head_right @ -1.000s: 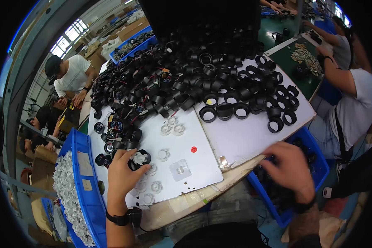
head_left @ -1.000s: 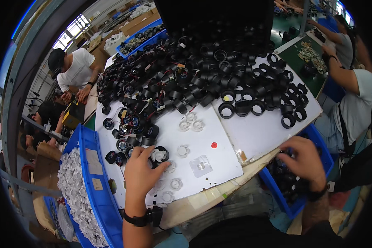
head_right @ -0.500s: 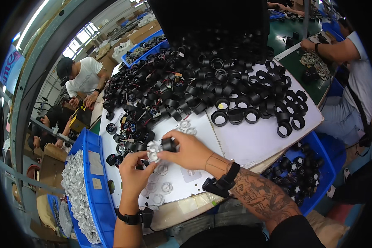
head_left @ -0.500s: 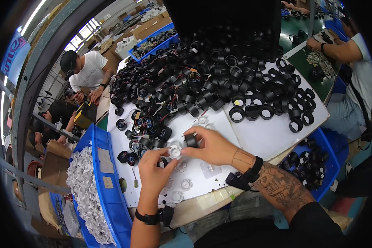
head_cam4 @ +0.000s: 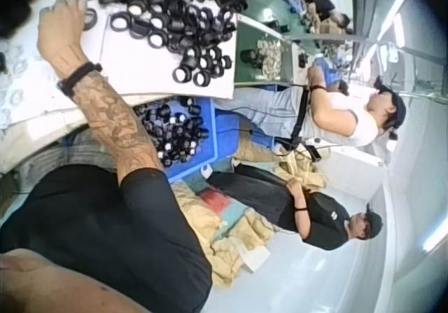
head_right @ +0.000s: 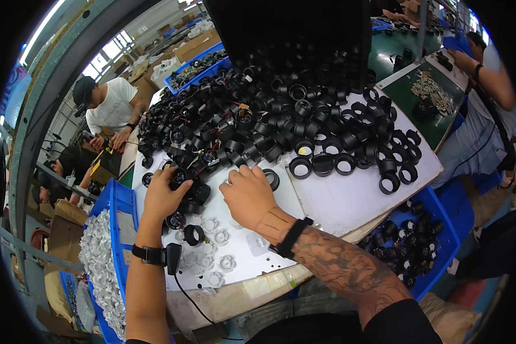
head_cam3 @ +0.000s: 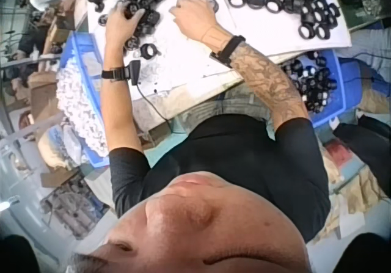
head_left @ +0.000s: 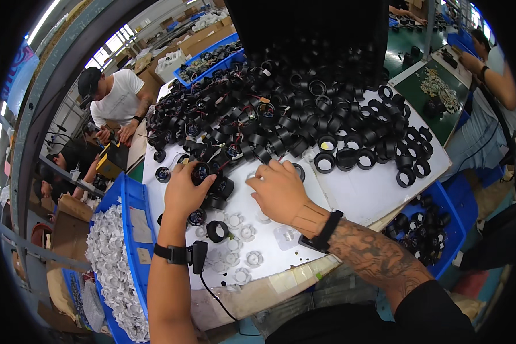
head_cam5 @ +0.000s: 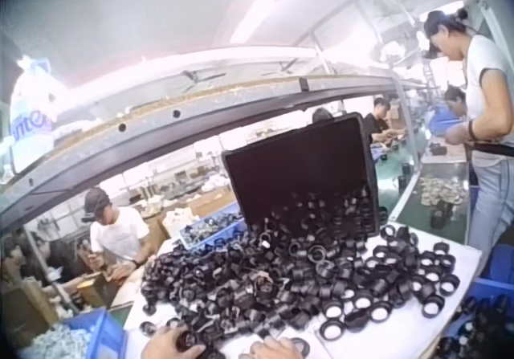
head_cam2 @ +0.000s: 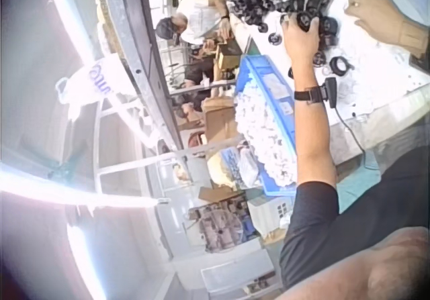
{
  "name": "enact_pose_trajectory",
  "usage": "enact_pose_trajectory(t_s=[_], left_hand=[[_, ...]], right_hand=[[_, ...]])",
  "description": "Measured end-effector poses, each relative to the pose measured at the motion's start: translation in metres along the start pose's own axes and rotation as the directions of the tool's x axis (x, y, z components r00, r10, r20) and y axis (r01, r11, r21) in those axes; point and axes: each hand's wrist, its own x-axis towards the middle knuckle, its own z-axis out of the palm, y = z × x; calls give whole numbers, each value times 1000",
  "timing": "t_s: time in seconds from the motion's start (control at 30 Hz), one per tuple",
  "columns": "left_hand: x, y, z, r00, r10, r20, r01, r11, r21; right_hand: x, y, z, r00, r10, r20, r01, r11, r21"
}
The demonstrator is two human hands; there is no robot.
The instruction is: Assembling small electronic or plastic components (likely cooling fan housings) at a factory workbench.
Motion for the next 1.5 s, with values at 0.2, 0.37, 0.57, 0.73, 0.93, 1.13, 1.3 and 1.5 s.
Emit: enact_pose_trajectory(t_s=[0.2,0.37,0.57,0.73,0.93,1.13,1.3,1.5], left_hand=[[-14,18,-15,968,-7,-249,-34,987,-158],[-62,46,-36,977,-214,27,33,27,-999],[-120,99,-16,983,-74,166,156,-130,-979],[-129,120,16,989,-92,119,104,-150,-983],[-131,157,7,980,-136,-146,-124,160,-979],[-135,148,12,998,46,-33,-47,337,-940],[-137,162,8,999,7,-34,-34,369,-929],[-135,164,-9,997,74,18,-14,408,-913]], right_hand=[[18,12,41,995,85,-59,-96,971,-218],[5,5,10,998,42,45,-44,998,49],[-15,-31,-88,987,124,102,-160,826,541],[-41,-32,-103,982,189,-32,-108,685,721],[-55,-37,-132,916,385,116,-359,653,667],[-64,-36,-123,945,325,40,-259,663,702],[-69,-37,-124,928,368,51,-286,622,728],[-78,-29,-120,963,246,-114,-124,774,621]])
